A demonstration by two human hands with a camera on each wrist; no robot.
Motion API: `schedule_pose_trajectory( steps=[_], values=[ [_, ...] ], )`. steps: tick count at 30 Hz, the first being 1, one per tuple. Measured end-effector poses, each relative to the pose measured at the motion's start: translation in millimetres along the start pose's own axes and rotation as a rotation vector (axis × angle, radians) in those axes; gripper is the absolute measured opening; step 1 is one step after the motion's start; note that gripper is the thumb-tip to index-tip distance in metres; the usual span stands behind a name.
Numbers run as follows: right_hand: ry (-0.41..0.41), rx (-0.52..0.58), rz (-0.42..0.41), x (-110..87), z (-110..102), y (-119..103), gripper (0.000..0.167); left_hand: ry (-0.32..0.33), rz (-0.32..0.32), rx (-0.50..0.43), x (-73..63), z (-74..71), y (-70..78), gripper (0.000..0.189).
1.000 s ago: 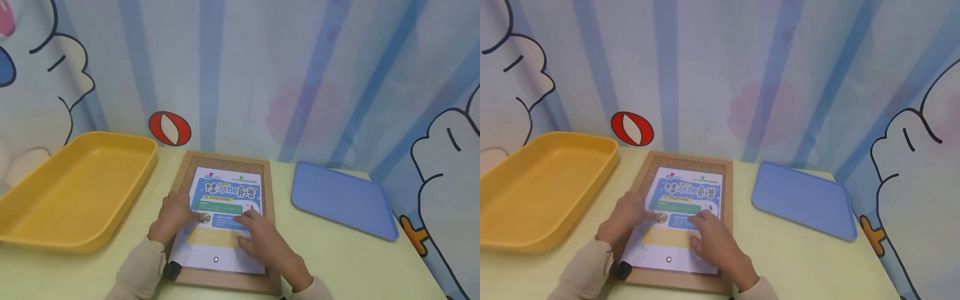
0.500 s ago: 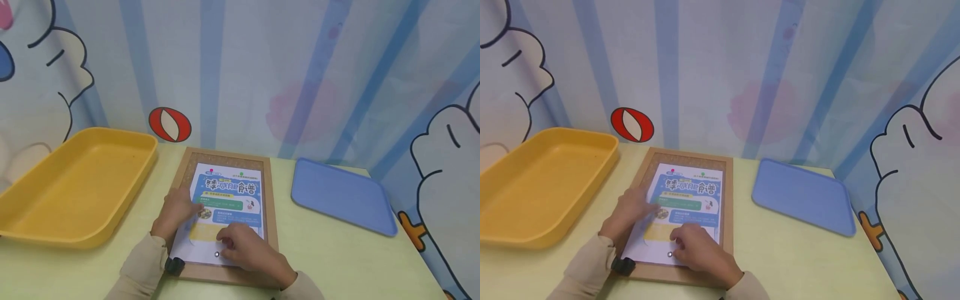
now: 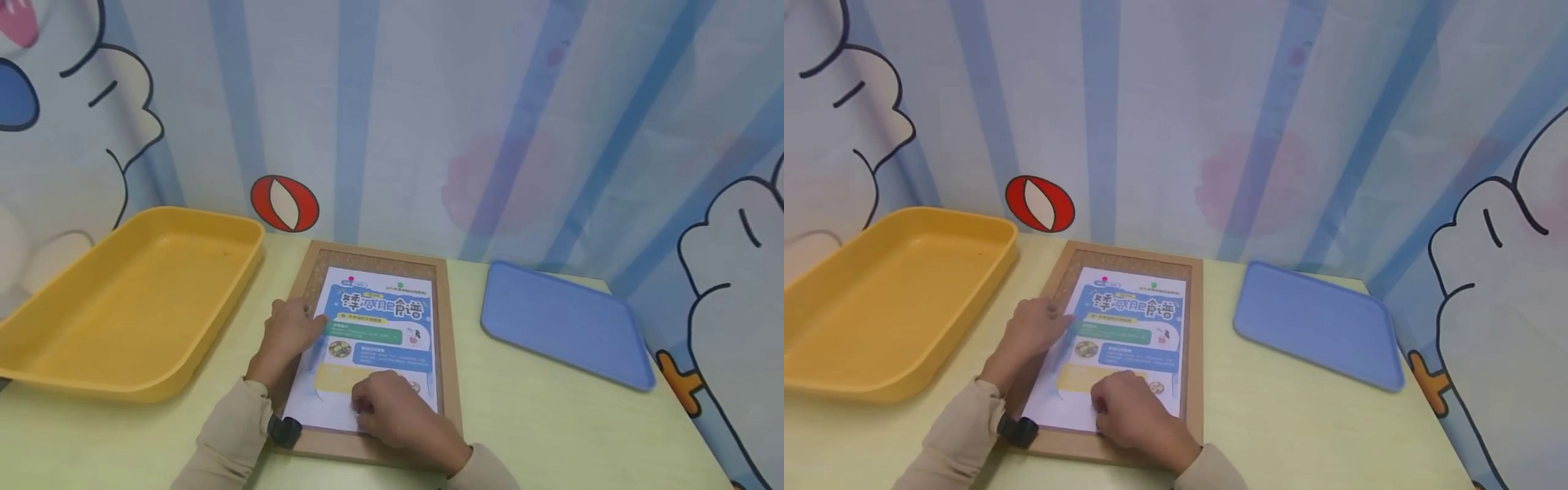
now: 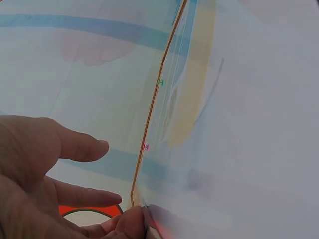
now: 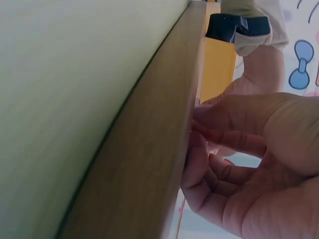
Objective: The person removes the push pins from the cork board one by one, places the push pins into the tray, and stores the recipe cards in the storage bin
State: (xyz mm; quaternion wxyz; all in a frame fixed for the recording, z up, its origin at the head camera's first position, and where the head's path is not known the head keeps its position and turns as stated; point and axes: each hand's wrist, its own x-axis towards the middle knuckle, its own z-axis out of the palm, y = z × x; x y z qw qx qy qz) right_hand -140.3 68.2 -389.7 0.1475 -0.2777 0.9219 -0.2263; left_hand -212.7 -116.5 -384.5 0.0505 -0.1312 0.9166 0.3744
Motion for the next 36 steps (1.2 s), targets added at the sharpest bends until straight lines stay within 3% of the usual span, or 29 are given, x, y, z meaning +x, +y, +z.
schedule_pose_trajectory(
  steps=[4, 10, 13, 19, 28, 36],
  values=[
    [0.037, -0.04, -0.014, -0.4, 4.3, -4.9, 0.013, 0.018, 0.029, 0.006, 0.2, -1.0, -1.8, 0.022],
    [0.032, -0.079, 0.03, 2.5, 7.4, -8.9, 0.023, 0.002, 0.064, 0.056, 1.2, 0.5, -5.4, 0.015],
    [0.011, -0.08, 0.052, 4.5, 6.7, -9.0, 0.021, -0.024, 0.067, 0.064, 1.6, 3.2, -5.7, 0.026],
    [-0.045, 0.028, 0.097, 6.6, 0.5, -5.9, 0.008, -0.063, 0.077, 0.094, 1.1, 8.4, -2.7, 0.055],
    [-0.023, 0.104, 0.07, 9.5, -1.5, 0.7, 0.017, -0.056, 0.11, 0.125, 3.1, 8.7, 0.4, 0.069],
    [-0.035, 0.162, 0.08, 10.0, -0.6, 1.8, 0.019, -0.059, 0.083, 0.149, -0.5, 9.5, 3.9, 0.073]
  ],
)
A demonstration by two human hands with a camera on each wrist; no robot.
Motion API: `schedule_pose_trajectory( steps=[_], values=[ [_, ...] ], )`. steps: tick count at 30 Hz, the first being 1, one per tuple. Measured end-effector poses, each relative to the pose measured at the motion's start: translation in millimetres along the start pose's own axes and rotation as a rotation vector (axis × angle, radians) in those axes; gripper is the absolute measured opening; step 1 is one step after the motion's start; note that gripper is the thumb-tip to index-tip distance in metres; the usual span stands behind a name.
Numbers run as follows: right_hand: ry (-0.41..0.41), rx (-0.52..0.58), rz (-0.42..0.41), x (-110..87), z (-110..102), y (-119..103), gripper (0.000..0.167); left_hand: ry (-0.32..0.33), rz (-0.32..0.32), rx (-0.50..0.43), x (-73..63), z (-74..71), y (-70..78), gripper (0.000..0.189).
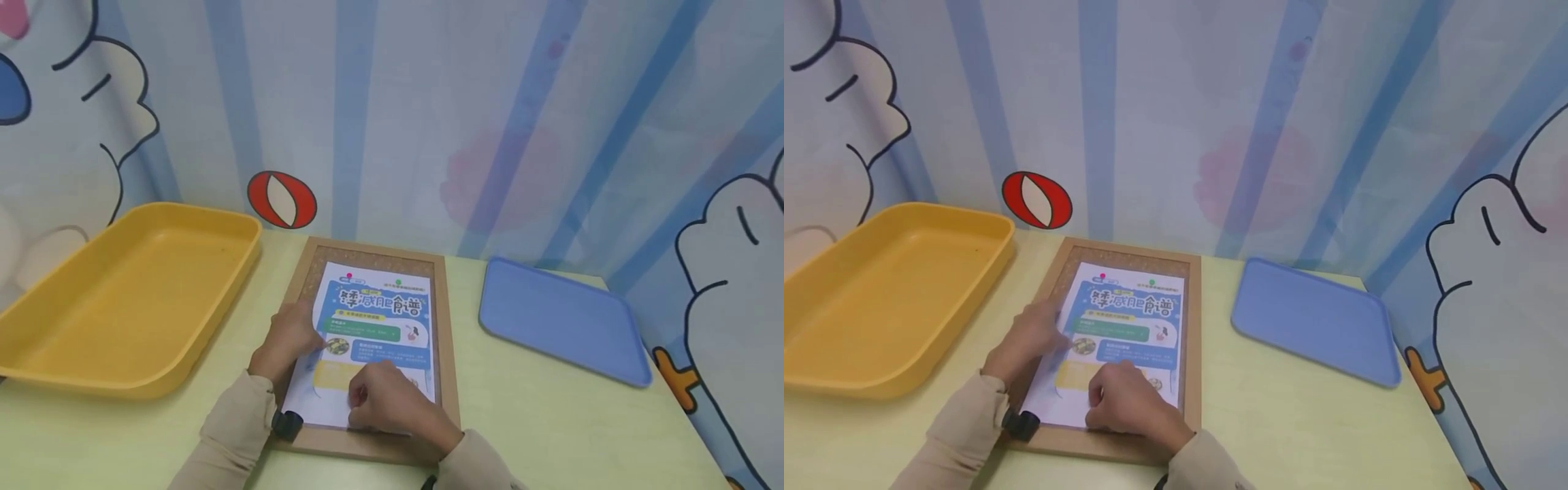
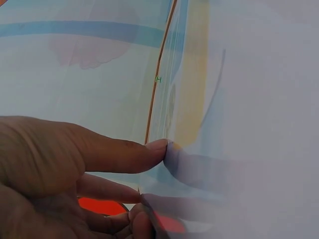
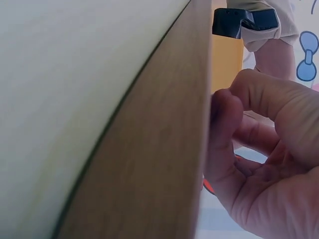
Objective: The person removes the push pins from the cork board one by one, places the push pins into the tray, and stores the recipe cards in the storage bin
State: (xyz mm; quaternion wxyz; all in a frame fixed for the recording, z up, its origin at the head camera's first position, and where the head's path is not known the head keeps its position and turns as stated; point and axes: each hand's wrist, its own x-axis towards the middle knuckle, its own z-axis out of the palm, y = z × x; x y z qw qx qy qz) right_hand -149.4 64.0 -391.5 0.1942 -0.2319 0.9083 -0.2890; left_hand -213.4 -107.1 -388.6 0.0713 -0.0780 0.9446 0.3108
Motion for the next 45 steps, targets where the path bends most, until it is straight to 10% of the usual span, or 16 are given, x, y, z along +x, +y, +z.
schedule_pose_trajectory(
  steps=[16, 27, 45],
  values=[
    [-0.087, 0.234, 0.006, -1.2, 2.6, 2.0, 0.017, 0.0, 0.019, -0.009, -0.1, 0.8, -1.3, 0.077],
    [0.022, -0.197, -0.106, -15.1, 7.2, -5.6, 0.016, -0.004, 0.011, 0.0, -0.9, 1.6, -1.6, 0.075],
    [0.308, 0.502, 0.007, -17.0, -39.6, 59.4, 0.004, -0.021, 0.027, 0.009, 0.9, 2.0, -1.2, 0.082]
  ],
)
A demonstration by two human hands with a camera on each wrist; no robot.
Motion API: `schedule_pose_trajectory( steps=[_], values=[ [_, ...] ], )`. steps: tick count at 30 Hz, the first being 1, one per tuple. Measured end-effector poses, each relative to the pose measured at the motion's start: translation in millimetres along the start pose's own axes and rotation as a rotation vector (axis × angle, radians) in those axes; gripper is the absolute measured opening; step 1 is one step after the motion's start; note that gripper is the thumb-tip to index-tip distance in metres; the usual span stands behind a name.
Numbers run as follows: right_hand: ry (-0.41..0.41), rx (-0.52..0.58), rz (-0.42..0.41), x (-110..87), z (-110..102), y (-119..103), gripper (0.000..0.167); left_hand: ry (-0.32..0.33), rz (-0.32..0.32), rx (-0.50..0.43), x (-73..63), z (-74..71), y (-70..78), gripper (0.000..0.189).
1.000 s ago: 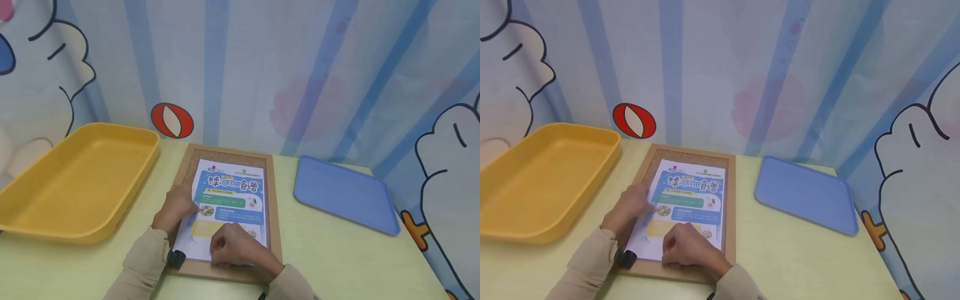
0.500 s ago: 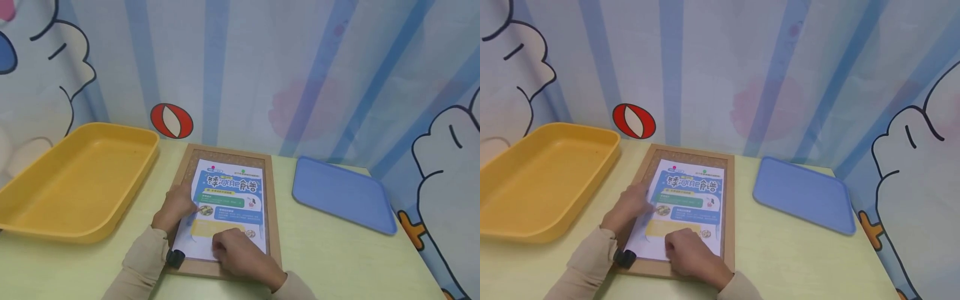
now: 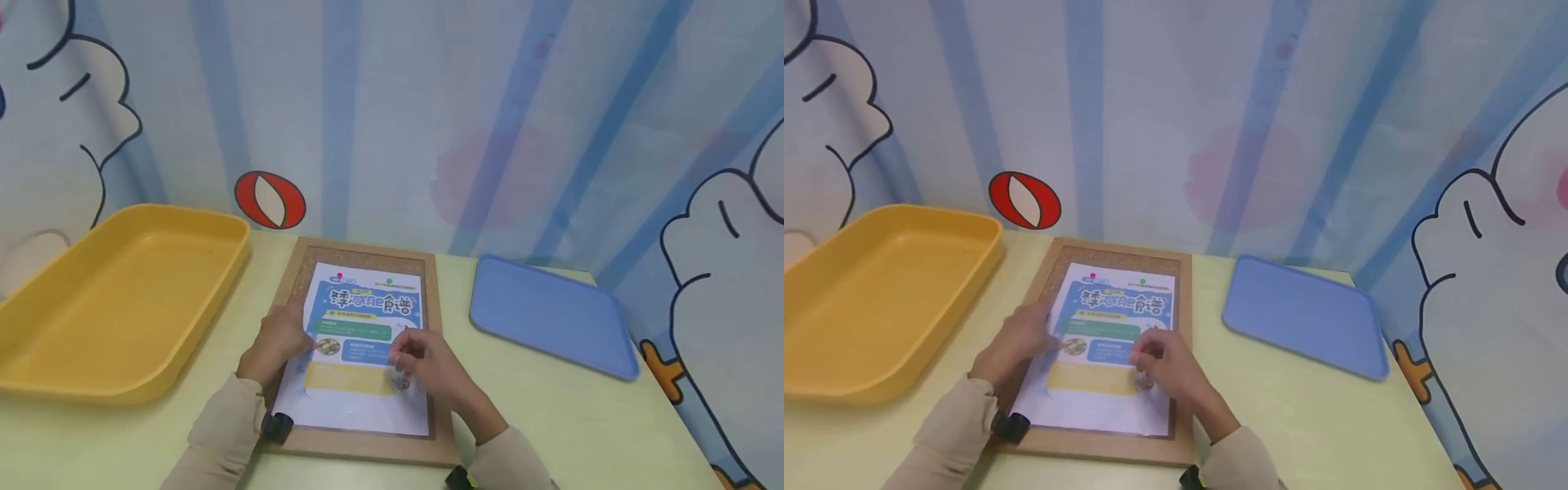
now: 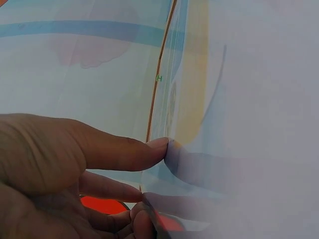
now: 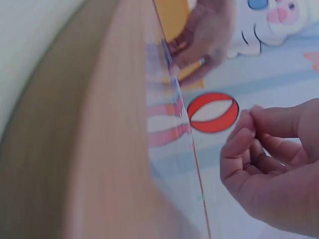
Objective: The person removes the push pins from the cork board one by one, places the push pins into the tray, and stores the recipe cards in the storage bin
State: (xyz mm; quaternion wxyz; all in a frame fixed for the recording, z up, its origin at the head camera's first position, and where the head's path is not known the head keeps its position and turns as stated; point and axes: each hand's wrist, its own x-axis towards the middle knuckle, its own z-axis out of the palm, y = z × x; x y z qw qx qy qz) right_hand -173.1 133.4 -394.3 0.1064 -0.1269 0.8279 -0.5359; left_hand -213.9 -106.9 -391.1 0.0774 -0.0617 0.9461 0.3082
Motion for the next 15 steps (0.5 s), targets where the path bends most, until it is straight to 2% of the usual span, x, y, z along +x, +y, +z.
schedule_pose_trajectory(
  steps=[2, 5, 15],
  values=[
    [0.044, 0.049, 0.027, 1.3, -5.5, 4.8, 0.005, 0.002, 0.002, 0.006, -1.1, -0.8, -1.7, 0.081],
    [0.082, 0.108, 0.064, 1.4, -14.3, 10.7, 0.015, 0.0, -0.001, 0.013, -2.4, -1.6, -1.9, 0.081],
    [0.138, 0.266, 0.168, 3.4, -38.2, 24.7, 0.022, -0.025, -0.017, -0.001, -2.5, -1.4, 1.0, 0.077]
  ],
)
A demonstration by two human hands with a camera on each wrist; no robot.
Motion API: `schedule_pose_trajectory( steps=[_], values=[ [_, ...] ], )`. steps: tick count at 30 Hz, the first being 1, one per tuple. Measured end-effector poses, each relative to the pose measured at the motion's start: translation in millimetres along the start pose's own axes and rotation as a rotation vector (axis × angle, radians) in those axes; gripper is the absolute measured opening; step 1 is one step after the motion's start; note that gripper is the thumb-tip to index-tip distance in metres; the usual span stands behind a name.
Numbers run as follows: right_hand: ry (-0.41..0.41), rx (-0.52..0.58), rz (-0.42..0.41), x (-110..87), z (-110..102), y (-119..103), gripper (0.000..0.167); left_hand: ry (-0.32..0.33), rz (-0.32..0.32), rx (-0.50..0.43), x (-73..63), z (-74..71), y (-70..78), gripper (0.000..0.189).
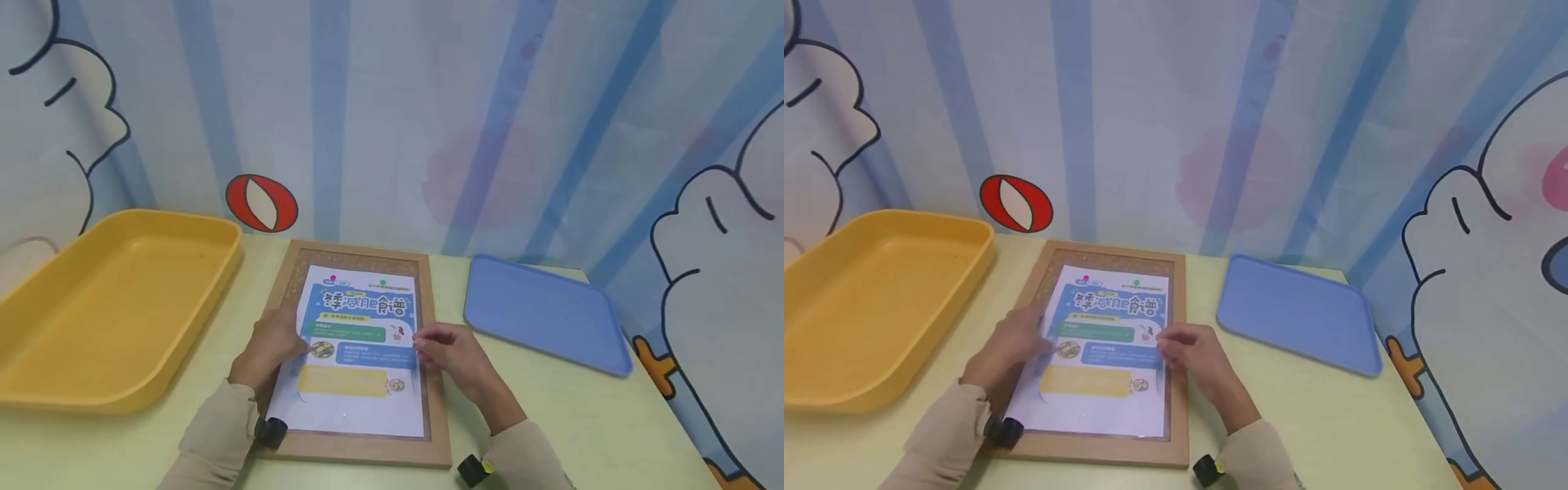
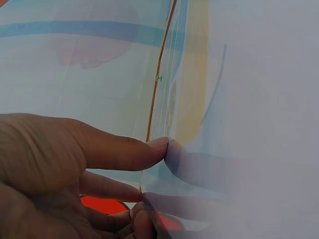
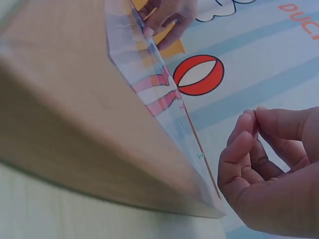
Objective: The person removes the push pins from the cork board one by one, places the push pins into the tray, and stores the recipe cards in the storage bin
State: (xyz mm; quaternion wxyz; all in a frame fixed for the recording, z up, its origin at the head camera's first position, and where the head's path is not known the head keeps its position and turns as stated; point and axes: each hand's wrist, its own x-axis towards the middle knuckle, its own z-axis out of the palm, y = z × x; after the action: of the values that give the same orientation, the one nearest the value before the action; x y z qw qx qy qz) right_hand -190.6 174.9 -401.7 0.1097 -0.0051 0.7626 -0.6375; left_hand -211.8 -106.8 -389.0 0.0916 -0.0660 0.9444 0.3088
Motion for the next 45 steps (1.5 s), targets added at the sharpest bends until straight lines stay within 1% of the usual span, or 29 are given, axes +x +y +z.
schedule_pose_trajectory(
  steps=[6, 11, 18, 21, 24, 29, 33, 36, 38, 40, 45],
  values=[
    [0.042, 0.081, 0.046, 3.7, -7.0, -1.1, 0.025, -0.012, -0.028, 0.008, 0.9, -0.5, -6.2, 0.074],
    [0.078, 0.152, 0.069, 6.0, -17.2, -1.0, 0.03, -0.011, -0.025, 0.012, 0.5, -1.6, -9.6, 0.077],
    [0.085, 0.236, 0.052, 11.3, -32.4, -1.2, 0.026, -0.014, -0.033, 0.022, -1.0, -3.9, -10.7, 0.082],
    [0.098, 0.263, 0.054, 13.6, -37.4, 0.0, 0.025, -0.015, -0.028, 0.026, -1.1, -4.7, -9.0, 0.08],
    [0.114, 0.277, 0.061, 14.2, -41.7, 1.9, 0.025, -0.014, -0.021, 0.027, -0.4, -4.2, -6.9, 0.079],
    [0.124, 0.284, 0.075, 12.5, -49.7, 6.2, 0.031, -0.012, -0.01, 0.028, 0.9, -1.7, -4.0, 0.08],
    [0.134, 0.281, 0.097, 11.8, -57.0, 9.5, 0.036, -0.008, 0.015, 0.026, 1.4, 0.7, -2.9, 0.08],
    [0.152, 0.305, 0.115, 11.9, -63.4, 10.4, 0.033, -0.008, 0.029, 0.024, 1.6, 1.8, -1.8, 0.081],
    [0.16, 0.328, 0.124, 11.6, -68.6, 10.7, 0.032, -0.014, 0.027, 0.019, 1.4, 2.0, -1.0, 0.081],
    [0.166, 0.349, 0.126, 11.0, -73.9, 10.9, 0.035, -0.021, 0.018, 0.017, 0.7, 1.8, -0.4, 0.082],
    [0.155, 0.369, 0.12, 9.6, -88.4, 11.7, 0.048, -0.028, 0.003, 0.028, -0.3, 1.3, 0.2, 0.086]
  ],
)
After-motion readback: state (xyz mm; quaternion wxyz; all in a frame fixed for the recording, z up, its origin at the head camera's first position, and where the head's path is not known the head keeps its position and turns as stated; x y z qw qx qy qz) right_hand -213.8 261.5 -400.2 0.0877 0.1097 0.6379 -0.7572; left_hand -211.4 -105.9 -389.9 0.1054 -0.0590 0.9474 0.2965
